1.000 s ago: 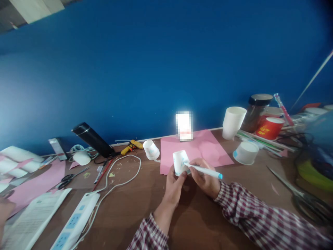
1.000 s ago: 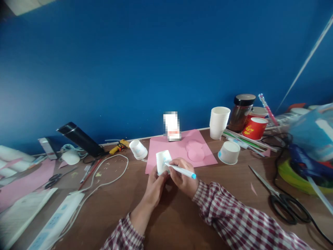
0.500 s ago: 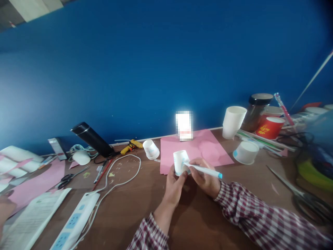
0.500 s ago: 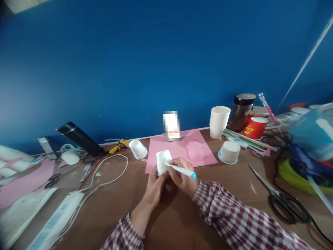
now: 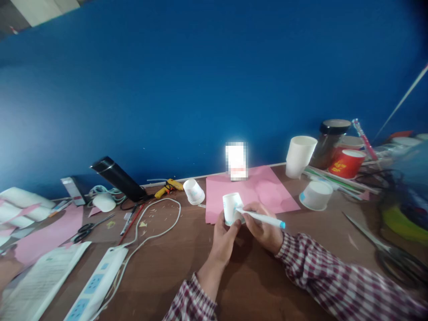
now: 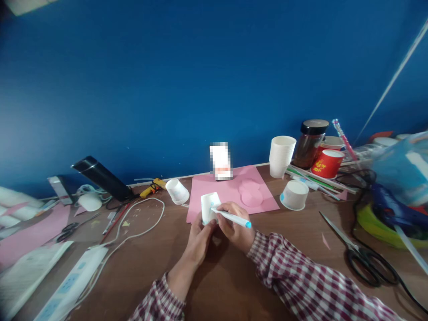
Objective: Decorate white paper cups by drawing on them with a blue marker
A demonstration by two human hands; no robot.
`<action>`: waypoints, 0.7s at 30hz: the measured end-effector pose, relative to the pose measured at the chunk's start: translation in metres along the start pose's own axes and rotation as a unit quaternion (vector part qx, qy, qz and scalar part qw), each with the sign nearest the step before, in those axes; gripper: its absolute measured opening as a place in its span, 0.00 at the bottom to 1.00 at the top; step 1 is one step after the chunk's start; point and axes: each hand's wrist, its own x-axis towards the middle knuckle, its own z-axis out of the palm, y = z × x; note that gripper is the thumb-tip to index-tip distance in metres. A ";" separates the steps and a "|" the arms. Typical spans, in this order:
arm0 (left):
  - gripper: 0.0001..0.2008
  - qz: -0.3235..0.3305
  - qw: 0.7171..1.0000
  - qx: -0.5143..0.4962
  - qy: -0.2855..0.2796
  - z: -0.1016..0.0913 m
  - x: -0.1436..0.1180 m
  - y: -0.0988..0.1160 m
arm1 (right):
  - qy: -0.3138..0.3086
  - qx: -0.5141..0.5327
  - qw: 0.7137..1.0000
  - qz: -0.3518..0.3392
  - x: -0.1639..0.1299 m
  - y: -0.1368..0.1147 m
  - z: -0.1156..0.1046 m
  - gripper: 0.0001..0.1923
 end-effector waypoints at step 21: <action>0.21 0.002 1.000 -0.007 0.012 -0.001 0.001 -0.005 | -0.007 -0.005 1.000 -0.019 0.000 0.002 0.001 0.02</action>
